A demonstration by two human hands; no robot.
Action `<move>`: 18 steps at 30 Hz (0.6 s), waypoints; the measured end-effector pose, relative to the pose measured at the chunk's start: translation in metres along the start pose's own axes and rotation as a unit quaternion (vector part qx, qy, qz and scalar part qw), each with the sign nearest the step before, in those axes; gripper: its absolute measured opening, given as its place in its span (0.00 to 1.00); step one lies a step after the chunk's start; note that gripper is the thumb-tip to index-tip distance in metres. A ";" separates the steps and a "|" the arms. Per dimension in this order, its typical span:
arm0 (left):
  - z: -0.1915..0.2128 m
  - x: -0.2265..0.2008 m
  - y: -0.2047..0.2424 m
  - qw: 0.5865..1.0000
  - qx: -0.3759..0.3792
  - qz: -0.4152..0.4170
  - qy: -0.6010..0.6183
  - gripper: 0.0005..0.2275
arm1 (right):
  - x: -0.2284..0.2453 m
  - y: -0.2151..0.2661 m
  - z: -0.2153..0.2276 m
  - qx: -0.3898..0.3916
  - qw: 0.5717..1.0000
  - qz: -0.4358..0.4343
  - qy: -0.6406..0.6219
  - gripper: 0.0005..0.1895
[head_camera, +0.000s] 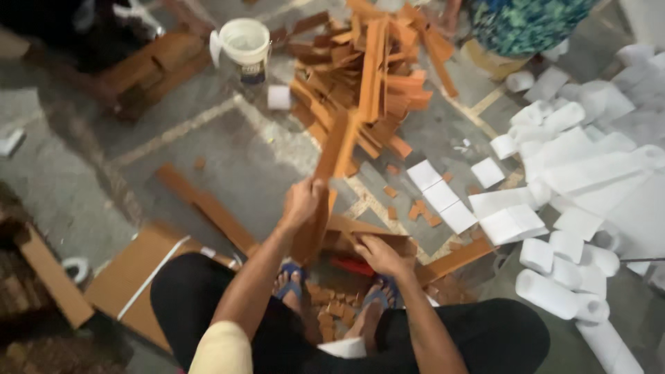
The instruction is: The person sits on the floor and uses a red utility knife to cut long strips of brown corrugated cardboard. They repeatedly pick up pieces, cut them into smaller sections, and place the cut pieces into a growing pile nearby.
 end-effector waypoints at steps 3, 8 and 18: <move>-0.028 0.026 -0.003 0.989 -0.082 0.066 0.108 0.18 | -0.011 0.001 -0.057 -0.051 0.944 -0.164 -0.280 0.29; -0.055 0.051 0.012 0.983 -0.085 0.022 0.162 0.19 | -0.024 0.004 -0.078 -0.111 0.933 -0.304 -0.160 0.27; -0.018 0.168 0.019 0.983 -0.122 0.113 -0.083 0.16 | -0.070 -0.217 0.108 -0.219 0.890 -0.280 -0.286 0.29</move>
Point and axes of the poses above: each hand's wrist, its own y-axis away from the middle knuckle, its own z-axis out of the back of the hand, x = y × z, the point moved 4 cm from there along -y, towards the middle knuckle, and after that the axes turned 8 degrees about -x, right-handed, at the moved point
